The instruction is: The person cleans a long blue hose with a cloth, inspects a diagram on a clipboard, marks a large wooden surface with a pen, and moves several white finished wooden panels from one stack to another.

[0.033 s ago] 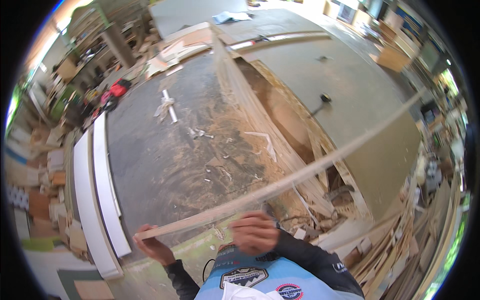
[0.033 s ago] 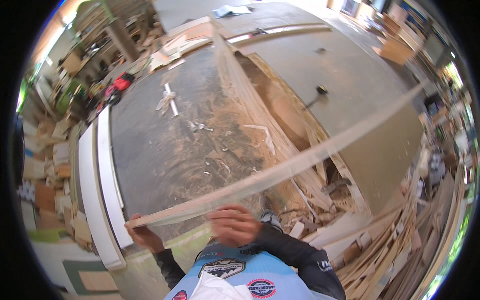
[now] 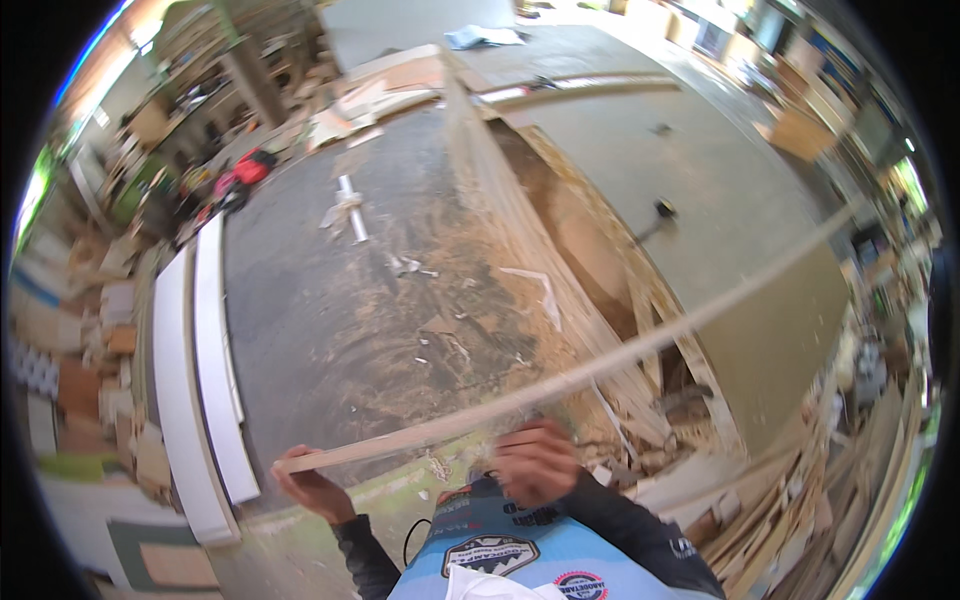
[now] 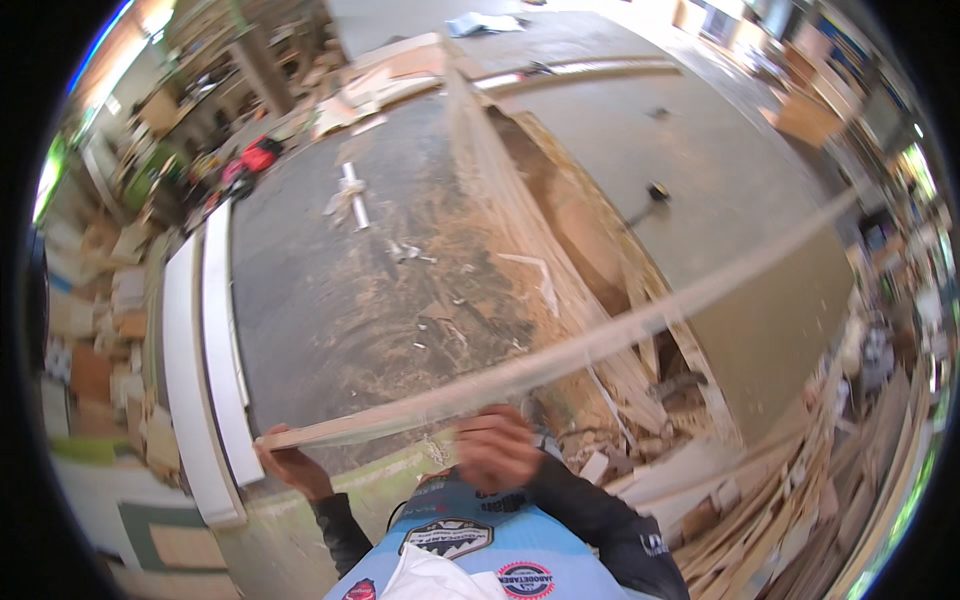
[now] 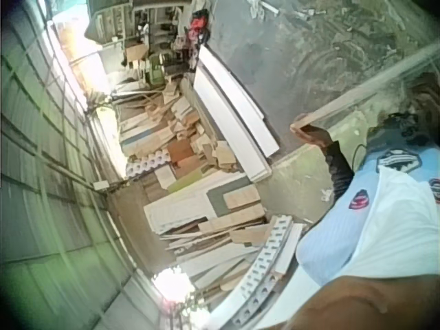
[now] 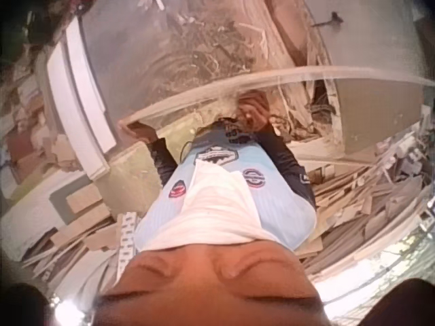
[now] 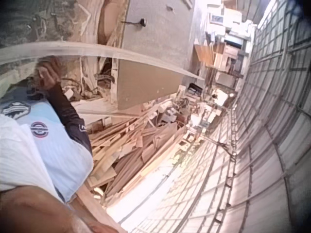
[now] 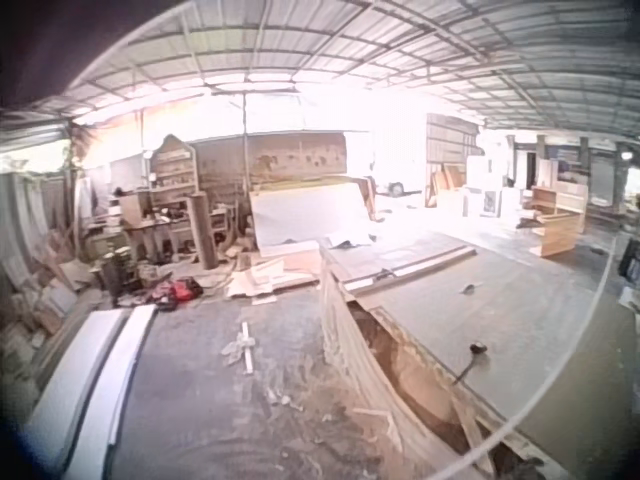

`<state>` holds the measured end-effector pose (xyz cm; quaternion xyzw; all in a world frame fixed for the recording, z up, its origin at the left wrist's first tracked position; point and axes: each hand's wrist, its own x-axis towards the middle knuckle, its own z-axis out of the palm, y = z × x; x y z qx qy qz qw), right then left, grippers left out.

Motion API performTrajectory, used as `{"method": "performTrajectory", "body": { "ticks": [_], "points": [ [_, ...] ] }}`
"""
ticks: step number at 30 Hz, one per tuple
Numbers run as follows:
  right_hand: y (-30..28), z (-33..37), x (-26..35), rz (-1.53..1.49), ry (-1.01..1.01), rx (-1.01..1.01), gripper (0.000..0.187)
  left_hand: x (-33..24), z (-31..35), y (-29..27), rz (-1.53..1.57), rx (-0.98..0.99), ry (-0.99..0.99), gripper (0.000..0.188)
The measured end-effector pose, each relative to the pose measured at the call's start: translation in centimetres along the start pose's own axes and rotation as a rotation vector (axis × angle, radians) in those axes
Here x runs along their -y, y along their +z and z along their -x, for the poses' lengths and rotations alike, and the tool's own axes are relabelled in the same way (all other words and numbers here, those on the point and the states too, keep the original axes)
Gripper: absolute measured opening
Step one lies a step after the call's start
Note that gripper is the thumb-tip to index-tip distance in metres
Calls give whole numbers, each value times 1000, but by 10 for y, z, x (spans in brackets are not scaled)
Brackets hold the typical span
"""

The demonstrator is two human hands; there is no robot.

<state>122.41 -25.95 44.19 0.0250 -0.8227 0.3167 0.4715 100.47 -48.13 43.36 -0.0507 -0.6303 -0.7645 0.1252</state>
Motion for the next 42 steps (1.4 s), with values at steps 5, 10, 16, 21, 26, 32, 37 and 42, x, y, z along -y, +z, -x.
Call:
{"method": "performTrajectory", "body": {
  "ticks": [5, 10, 16, 21, 26, 32, 37, 42],
  "points": [
    [-42, 121, -70, 52, 990, -345, 31, 22, -3, 10, -199, -188, 68, 40],
    [-101, 266, -189, -416, 1686, -1142, 53, 20, 10, 8, -25, -360, 111, 38],
    [-155, 276, -246, -575, 1508, -1116, 77, 17, 32, -16, 251, -325, 170, 40],
    [-186, 262, -270, -565, 1557, -1155, 76, 6, 49, -33, 318, -202, 159, 38],
    [-195, 251, -280, -559, 1552, -1100, 75, -3, 50, -16, 256, -413, 169, 38],
    [-199, 237, -286, -565, 1556, -1040, 74, -5, 43, -11, 254, -449, 179, 37],
    [-192, 223, -290, -588, 1564, -978, 74, 11, 31, -47, 322, -368, 236, 38],
    [-182, 220, -291, -570, 1585, -920, 73, 19, -2, -95, 425, -263, 277, 44]
  ]
}}
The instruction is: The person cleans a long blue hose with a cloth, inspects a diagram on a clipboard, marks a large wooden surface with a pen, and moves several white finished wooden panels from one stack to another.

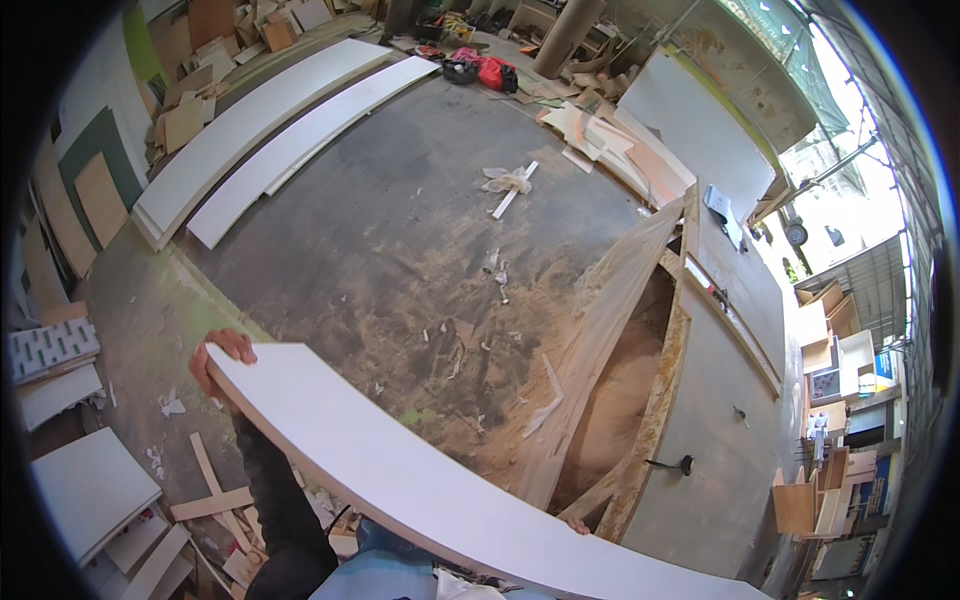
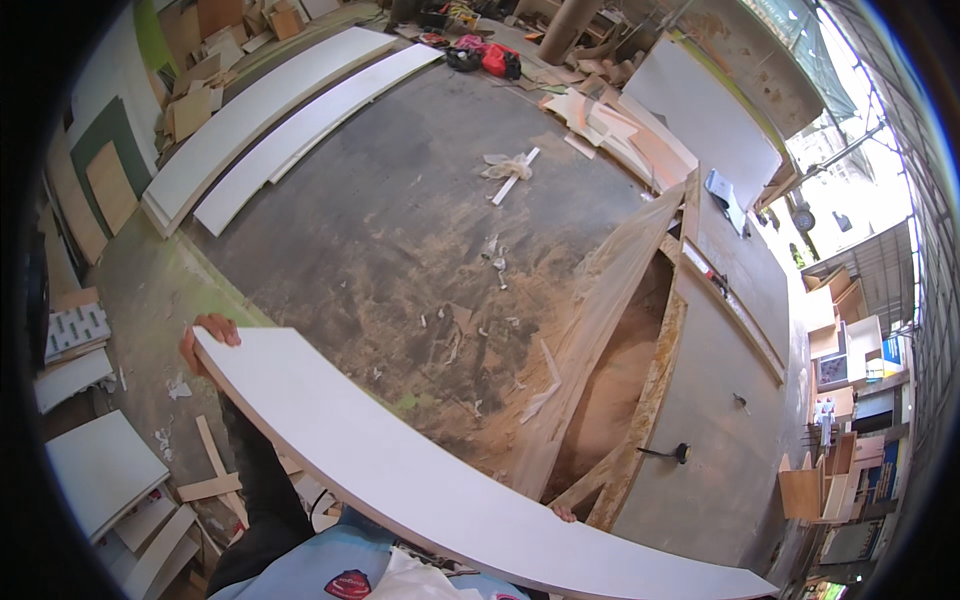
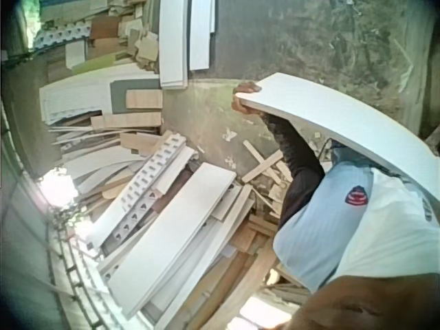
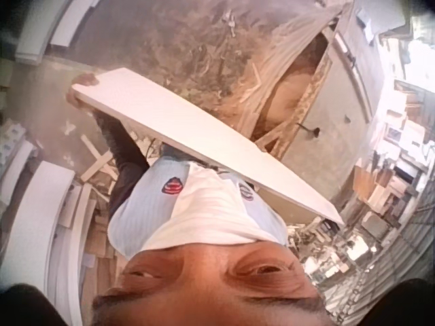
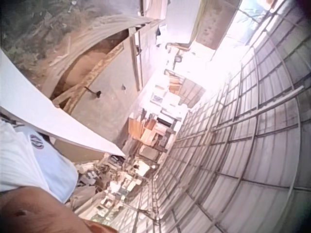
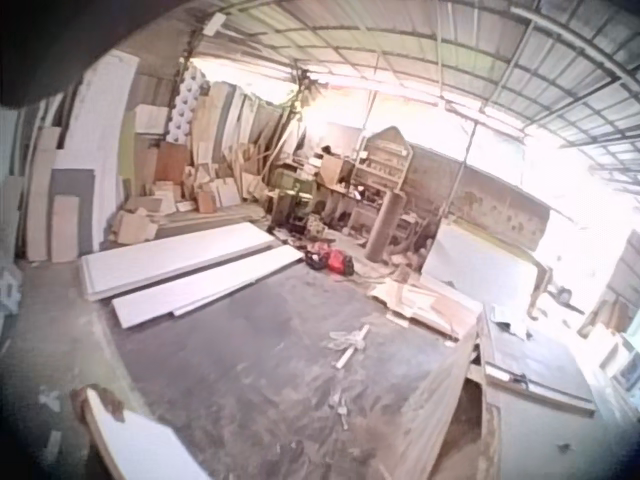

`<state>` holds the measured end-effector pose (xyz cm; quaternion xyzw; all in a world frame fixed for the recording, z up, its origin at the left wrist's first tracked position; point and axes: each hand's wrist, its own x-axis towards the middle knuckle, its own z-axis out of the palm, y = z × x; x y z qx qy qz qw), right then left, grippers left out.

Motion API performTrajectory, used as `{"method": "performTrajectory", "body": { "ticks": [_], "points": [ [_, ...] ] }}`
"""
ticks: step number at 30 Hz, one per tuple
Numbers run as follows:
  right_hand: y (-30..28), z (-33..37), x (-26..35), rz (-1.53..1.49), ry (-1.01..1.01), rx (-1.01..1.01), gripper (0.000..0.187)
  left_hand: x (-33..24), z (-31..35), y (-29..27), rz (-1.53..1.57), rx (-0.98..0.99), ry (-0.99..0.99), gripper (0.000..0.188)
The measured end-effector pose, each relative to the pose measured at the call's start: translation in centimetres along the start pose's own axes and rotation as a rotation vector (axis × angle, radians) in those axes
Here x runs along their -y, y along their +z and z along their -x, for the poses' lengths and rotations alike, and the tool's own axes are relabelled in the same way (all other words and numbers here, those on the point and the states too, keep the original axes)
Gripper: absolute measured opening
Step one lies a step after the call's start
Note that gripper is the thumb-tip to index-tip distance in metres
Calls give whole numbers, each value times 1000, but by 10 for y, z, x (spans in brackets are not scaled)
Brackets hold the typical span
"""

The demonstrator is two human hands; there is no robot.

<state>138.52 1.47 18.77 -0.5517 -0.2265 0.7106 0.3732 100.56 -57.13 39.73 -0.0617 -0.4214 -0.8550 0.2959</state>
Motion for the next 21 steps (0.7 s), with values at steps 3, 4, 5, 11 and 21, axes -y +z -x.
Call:
{"method": "performTrajectory", "body": {
  "ticks": [3, 4, 5, 11, 21],
  "points": [
    [13, 1, -7, 20, 16, 18, 72, 3, -28, -22, -29, 27, -41, 44],
    [17, 1, -9, 23, 15, 24, 72, 5, -36, -26, -37, 16, -57, 44],
    [19, 2, -11, 26, 17, 27, 72, 7, -43, -32, -46, 5, -73, 44],
    [44, 8, -31, 4, 29, 40, 71, 38, -77, -86, -62, -60, -111, 44],
    [175, 26, -86, 38, 28, 166, 70, 121, -141, -232, -47, -286, -139, 45]
  ]
}}
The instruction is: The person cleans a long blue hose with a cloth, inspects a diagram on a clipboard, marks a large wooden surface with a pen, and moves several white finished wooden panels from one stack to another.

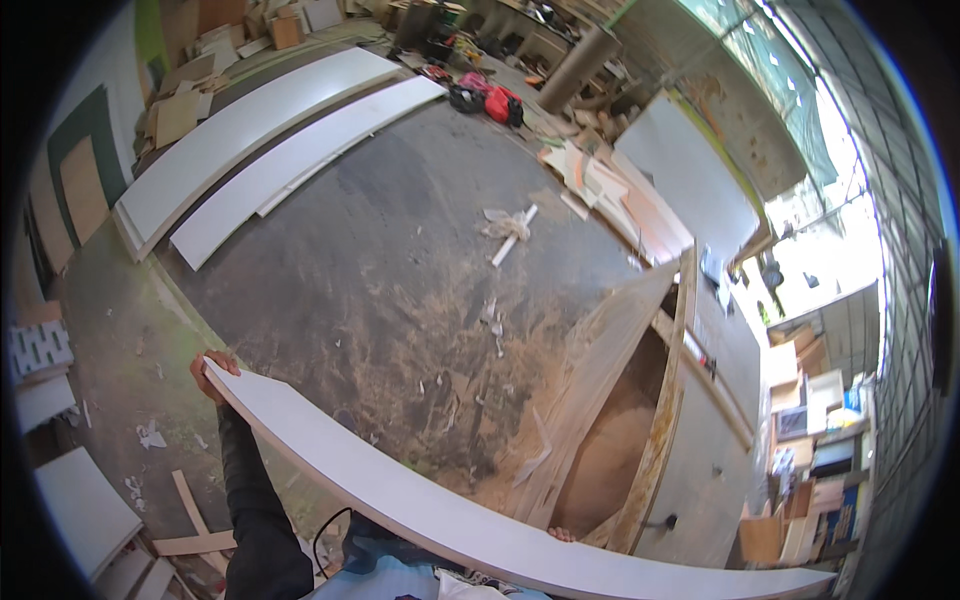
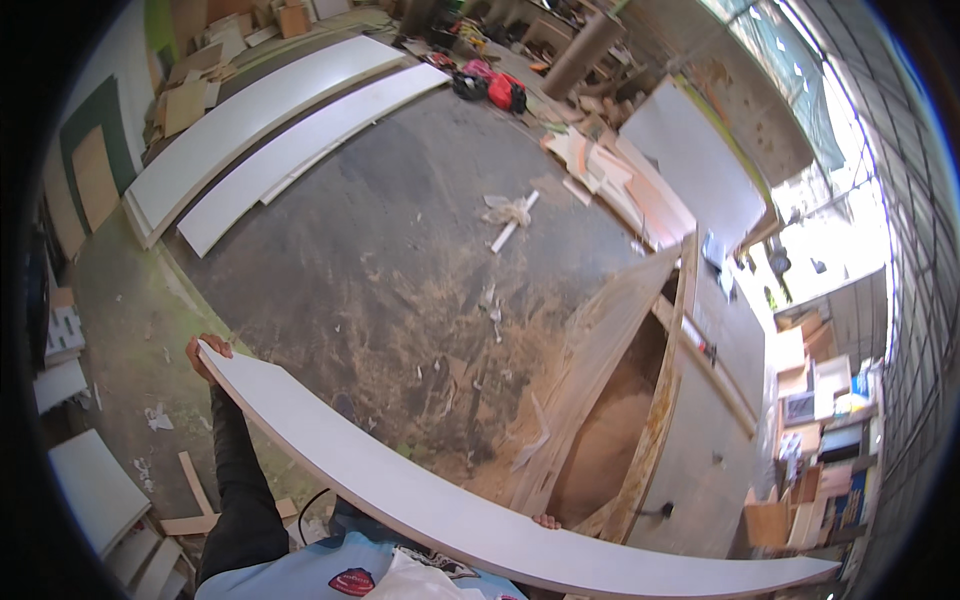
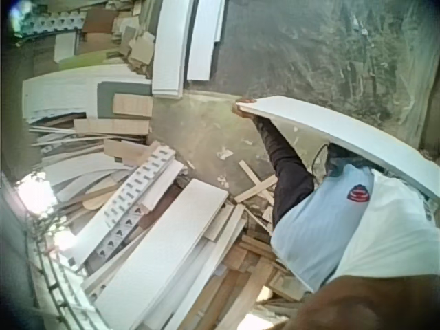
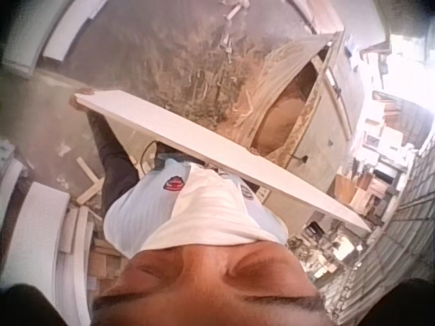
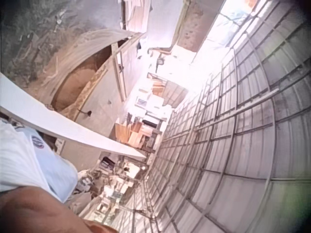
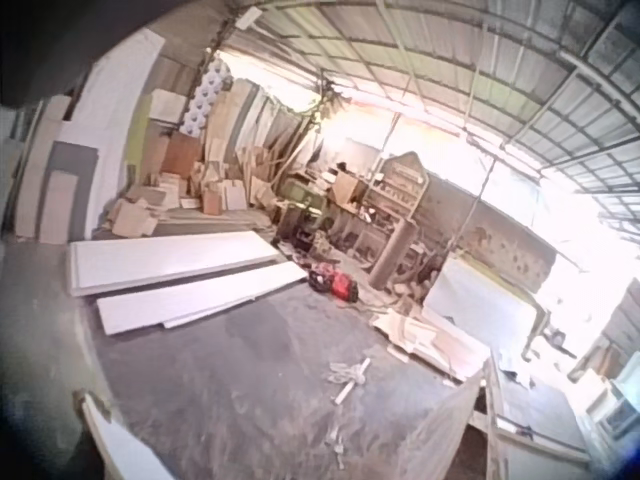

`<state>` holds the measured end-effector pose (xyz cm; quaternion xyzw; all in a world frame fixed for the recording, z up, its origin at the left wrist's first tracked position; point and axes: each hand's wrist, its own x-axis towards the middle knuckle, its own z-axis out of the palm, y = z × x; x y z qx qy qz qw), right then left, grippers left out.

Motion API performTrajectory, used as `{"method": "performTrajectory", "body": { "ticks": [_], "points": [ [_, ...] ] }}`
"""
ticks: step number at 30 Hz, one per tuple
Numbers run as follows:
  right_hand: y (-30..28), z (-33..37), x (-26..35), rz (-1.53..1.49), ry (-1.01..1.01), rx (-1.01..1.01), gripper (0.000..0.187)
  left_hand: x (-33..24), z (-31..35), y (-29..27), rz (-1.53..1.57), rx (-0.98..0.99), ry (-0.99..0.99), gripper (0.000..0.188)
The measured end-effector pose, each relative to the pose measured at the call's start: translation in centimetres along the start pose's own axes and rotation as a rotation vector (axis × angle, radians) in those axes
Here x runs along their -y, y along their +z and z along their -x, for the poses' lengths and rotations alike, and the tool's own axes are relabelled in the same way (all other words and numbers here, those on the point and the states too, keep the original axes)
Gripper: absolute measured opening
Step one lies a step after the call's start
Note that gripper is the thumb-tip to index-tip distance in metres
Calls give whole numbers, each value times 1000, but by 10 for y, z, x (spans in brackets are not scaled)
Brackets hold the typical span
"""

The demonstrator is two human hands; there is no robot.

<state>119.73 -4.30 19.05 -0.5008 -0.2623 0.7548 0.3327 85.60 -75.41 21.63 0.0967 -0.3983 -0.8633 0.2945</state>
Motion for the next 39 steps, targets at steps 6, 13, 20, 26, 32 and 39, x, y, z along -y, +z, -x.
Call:
{"method": "performTrajectory", "body": {
  "ticks": [6, 13, 20, 26, 32, 39],
  "points": [
    [120, 9, -48, 89, 32, 107, 69, 9, -65, -51, -14, -145, 37, 43],
    [265, 15, -122, 177, 119, 268, 68, -17, -98, -118, -35, -518, 15, 41],
    [392, 10, -205, 279, 237, 421, 67, -47, -103, -183, -136, -695, 218, 39],
    [499, 1, -295, 339, 360, 538, 66, -107, -110, -181, -148, -881, 339, 38],
    [618, -12, -390, 333, 494, 665, 65, -137, -146, -178, -773, -1046, 661, 36],
    [749, 44, -489, 329, 666, 738, 66, -194, -162, -148, -588, -1182, 590, 35]
  ]
}}
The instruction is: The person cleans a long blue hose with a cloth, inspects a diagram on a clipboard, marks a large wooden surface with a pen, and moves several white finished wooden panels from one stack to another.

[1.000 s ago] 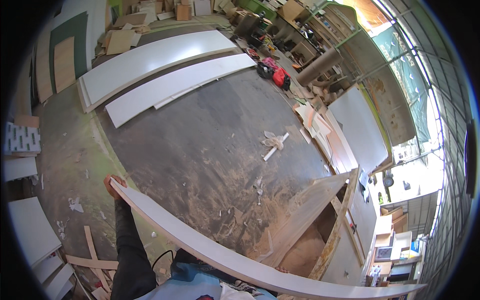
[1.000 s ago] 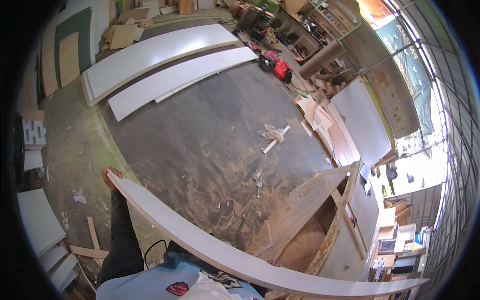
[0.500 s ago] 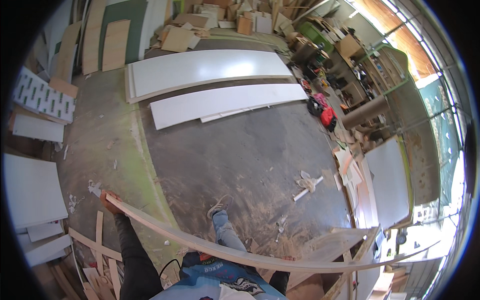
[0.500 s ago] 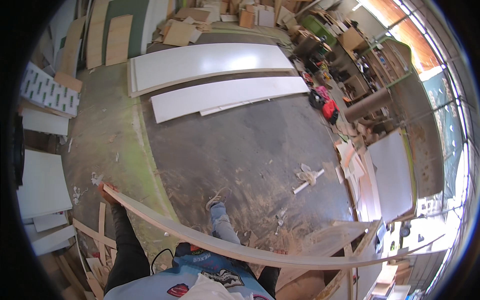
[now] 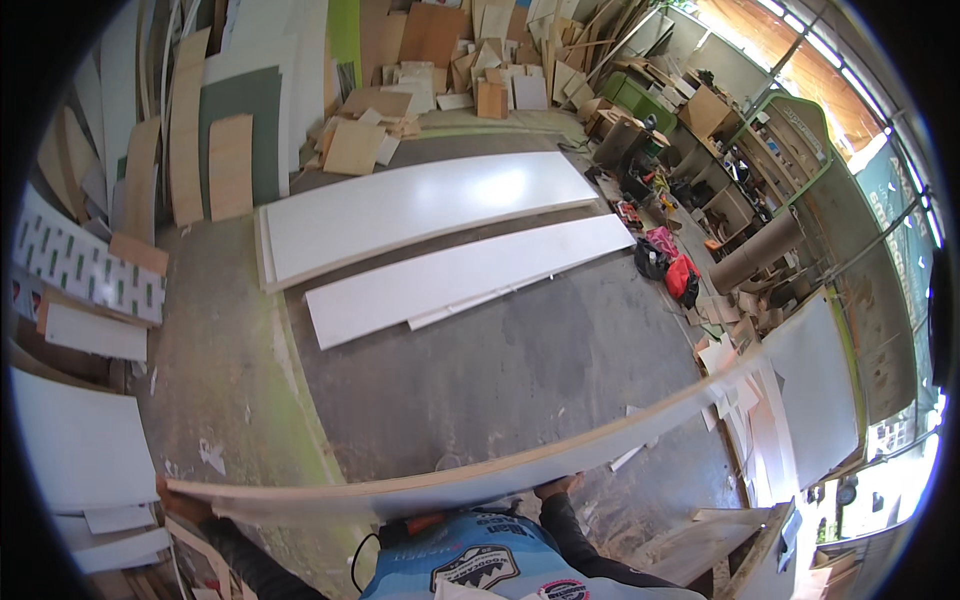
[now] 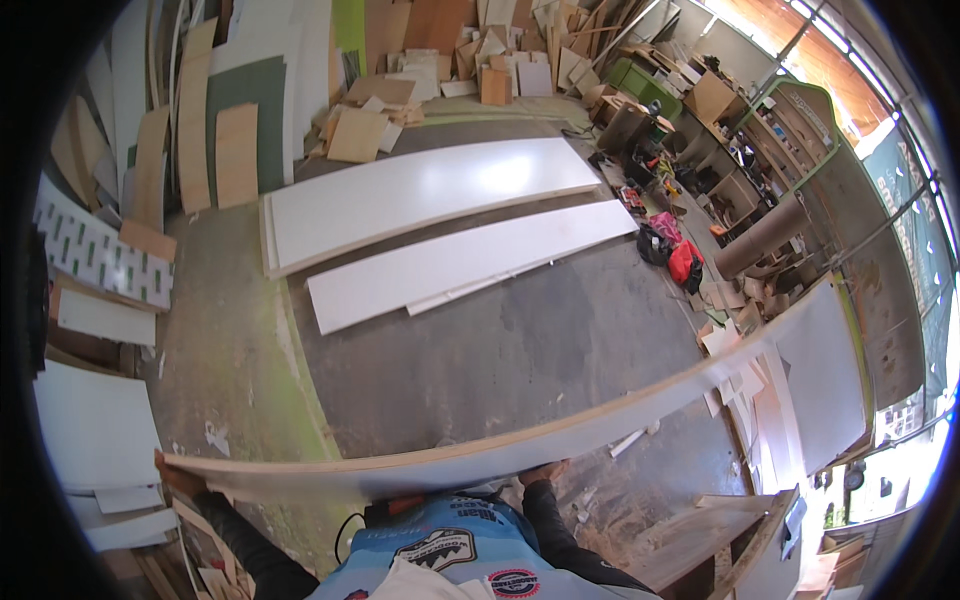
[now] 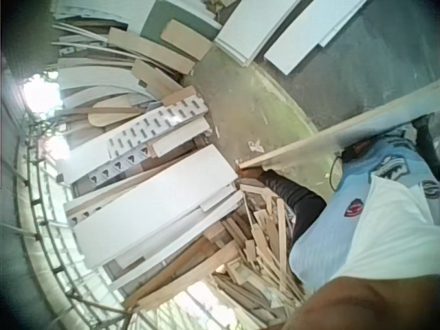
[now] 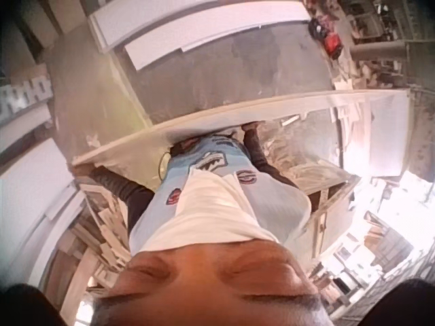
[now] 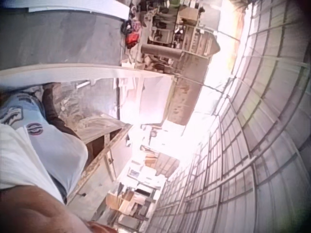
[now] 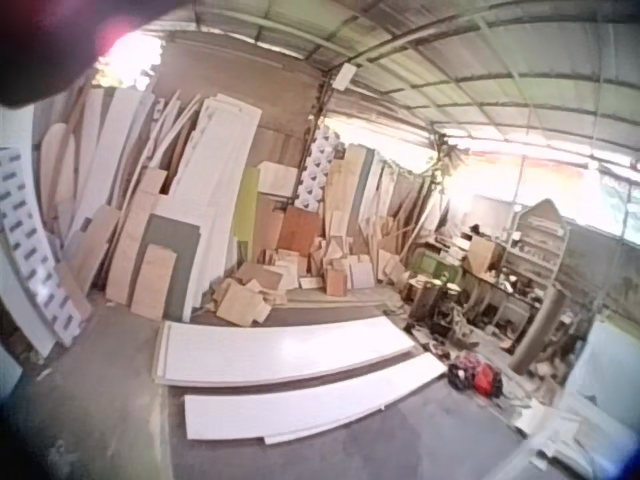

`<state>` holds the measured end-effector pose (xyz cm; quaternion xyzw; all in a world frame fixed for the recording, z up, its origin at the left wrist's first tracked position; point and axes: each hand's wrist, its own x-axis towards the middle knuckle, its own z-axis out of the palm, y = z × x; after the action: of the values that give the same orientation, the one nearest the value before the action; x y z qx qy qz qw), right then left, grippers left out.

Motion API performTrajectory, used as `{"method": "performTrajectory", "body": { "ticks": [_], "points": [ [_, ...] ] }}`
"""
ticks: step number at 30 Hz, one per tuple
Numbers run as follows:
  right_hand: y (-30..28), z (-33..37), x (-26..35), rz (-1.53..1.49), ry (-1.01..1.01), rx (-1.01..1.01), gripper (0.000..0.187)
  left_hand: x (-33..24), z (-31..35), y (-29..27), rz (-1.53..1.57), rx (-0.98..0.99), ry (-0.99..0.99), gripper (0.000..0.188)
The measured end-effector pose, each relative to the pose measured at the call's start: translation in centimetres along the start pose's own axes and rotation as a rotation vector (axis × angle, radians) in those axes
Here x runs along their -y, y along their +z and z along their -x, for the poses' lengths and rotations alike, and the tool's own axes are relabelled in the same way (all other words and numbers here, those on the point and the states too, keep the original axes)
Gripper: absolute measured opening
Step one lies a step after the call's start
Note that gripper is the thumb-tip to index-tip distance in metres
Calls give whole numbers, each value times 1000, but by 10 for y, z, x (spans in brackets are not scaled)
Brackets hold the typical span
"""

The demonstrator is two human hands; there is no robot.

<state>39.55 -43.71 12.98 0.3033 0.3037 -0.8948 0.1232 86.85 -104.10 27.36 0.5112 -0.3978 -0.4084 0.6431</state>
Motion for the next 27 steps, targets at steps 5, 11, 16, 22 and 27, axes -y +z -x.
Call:
{"method": "performTrajectory", "body": {
  "ticks": [5, 11, 16, 22, 27],
  "points": [
    [82, -42, -33, 56, 141, -18, 74, -74, 8, 23, -19, -142, -5, 56],
    [131, -104, -72, 190, 240, -135, 82, -80, -6, 56, -595, -176, 172, 55],
    [207, -153, -99, 306, 253, -151, 83, -108, 18, 202, -651, -287, -12, 56],
    [242, -246, -129, 182, 367, -129, 68, -88, -35, 307, -1150, -205, -168, 76],
    [298, -259, -159, 363, 284, -72, 66, -14, -107, 307, -1422, -288, -191, 80]
  ]
}}
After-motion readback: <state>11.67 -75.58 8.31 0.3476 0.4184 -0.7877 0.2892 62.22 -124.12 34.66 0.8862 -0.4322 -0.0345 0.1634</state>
